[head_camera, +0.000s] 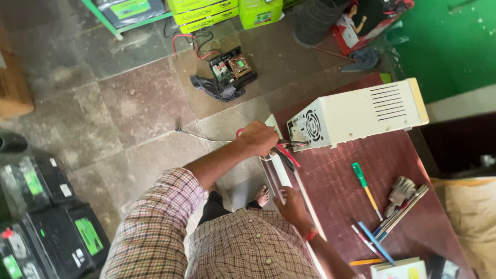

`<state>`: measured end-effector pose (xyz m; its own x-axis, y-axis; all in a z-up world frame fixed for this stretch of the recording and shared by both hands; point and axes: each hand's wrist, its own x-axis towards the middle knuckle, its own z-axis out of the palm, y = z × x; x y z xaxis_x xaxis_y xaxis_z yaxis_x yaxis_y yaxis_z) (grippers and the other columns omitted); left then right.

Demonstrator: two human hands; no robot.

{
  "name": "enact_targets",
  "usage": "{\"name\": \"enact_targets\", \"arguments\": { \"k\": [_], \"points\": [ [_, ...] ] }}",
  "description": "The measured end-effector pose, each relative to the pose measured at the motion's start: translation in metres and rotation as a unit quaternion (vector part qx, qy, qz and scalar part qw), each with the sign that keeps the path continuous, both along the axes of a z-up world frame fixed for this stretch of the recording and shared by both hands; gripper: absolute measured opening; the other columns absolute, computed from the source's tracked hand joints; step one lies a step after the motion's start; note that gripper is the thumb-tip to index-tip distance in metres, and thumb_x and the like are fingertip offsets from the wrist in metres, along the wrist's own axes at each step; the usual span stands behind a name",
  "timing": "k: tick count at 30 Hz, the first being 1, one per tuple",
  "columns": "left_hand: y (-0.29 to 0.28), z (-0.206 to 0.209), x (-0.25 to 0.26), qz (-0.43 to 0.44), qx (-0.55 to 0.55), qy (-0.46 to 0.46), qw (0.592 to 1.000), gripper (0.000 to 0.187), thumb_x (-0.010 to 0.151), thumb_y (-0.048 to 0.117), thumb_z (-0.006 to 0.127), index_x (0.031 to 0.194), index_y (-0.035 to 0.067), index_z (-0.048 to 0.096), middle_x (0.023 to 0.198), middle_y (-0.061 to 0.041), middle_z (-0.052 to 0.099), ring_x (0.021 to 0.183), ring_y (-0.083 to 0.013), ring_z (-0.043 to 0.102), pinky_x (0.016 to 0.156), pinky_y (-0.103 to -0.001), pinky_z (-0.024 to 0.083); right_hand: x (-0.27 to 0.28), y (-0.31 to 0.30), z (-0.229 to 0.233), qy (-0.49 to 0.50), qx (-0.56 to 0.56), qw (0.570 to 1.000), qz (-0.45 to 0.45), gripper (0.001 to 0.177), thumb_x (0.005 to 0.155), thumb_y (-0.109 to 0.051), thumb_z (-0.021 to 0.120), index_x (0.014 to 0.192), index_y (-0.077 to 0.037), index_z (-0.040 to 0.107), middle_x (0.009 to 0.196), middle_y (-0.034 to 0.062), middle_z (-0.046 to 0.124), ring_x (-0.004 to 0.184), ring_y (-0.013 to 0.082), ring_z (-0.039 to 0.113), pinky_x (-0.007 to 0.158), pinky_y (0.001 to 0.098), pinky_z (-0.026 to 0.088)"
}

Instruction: The person disassembles a white inverter box using a screwdriver, removes screws from multiple sides, and then coils the attached power cord. The person works at a wooden table in a room with stacked battery boxes.

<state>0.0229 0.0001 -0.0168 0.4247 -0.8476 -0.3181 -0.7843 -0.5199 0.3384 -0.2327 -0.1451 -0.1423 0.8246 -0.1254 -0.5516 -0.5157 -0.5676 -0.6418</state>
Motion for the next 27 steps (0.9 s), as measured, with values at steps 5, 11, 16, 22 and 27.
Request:
{"name": "enact_targets", "arguments": {
  "k": [5, 11, 16, 22, 27],
  "points": [
    [0.003, 0.001, 0.004, -0.014, -0.049, -0.028, 0.998, 0.012, 0.076, 0.016, 0.076, 0.084, 0.007, 0.078, 0.088, -0.016, 0.076, 0.083, -0.0312, 0.076, 0.071, -0.045, 0.060, 0.068, -0.002, -0.107, -0.066, 0.043, 0.983, -0.165, 0.070, 0.088, -0.017, 0.078, 0.144, 0.005, 0.043, 0.140, 0.0238, 0.055, 0.124, 0.0309, 0.055, 0.099, 0.0403, 0.049],
    [0.002, -0.004, 0.010, -0.012, -0.035, 0.020, 0.999, 0.017, 0.072, 0.019, 0.079, 0.084, 0.007, 0.077, 0.086, -0.014, 0.076, 0.080, -0.0314, 0.076, 0.068, -0.045, 0.060, 0.142, 0.086, -0.153, -0.277, 0.135, 0.913, -0.265, 0.055, 0.100, -0.023, 0.062, 0.148, -0.001, 0.046, 0.140, 0.0119, 0.058, 0.124, 0.0198, 0.056, 0.103, 0.0338, 0.047],
    [0.004, -0.013, 0.008, -0.015, -0.047, 0.038, 0.998, 0.025, 0.078, 0.028, 0.080, 0.087, 0.005, 0.076, 0.084, -0.014, 0.076, 0.080, -0.0315, 0.075, 0.068, -0.046, 0.059, 0.132, 0.189, -0.122, -0.205, 0.366, 0.782, -0.461, 0.037, 0.104, -0.012, 0.056, 0.138, 0.004, 0.055, 0.129, 0.0125, 0.063, 0.112, 0.0185, 0.060, 0.097, 0.0351, 0.049],
    [-0.009, -0.017, -0.004, 0.019, 0.011, 0.049, 0.999, 0.011, 0.082, 0.017, 0.077, 0.090, 0.009, 0.078, 0.086, -0.012, 0.078, 0.084, -0.0283, 0.077, 0.072, -0.046, 0.059, 0.121, 0.213, -0.016, -0.190, 0.481, 0.666, -0.538, 0.032, 0.102, -0.012, 0.045, 0.132, -0.003, 0.054, 0.116, 0.0058, 0.069, 0.104, 0.0187, 0.067, 0.092, 0.0346, 0.055],
    [-0.009, -0.010, 0.008, 0.012, 0.031, 0.109, 0.993, 0.024, 0.080, 0.028, 0.080, 0.093, 0.008, 0.076, 0.095, -0.012, 0.077, 0.093, -0.0313, 0.075, 0.077, -0.046, 0.058, 0.136, 0.219, 0.036, -0.248, 0.392, 0.709, -0.531, 0.027, 0.110, -0.020, 0.051, 0.123, 0.003, 0.059, 0.093, 0.0014, 0.062, 0.080, 0.0115, 0.054, 0.072, 0.0291, 0.047]
  ]
}}
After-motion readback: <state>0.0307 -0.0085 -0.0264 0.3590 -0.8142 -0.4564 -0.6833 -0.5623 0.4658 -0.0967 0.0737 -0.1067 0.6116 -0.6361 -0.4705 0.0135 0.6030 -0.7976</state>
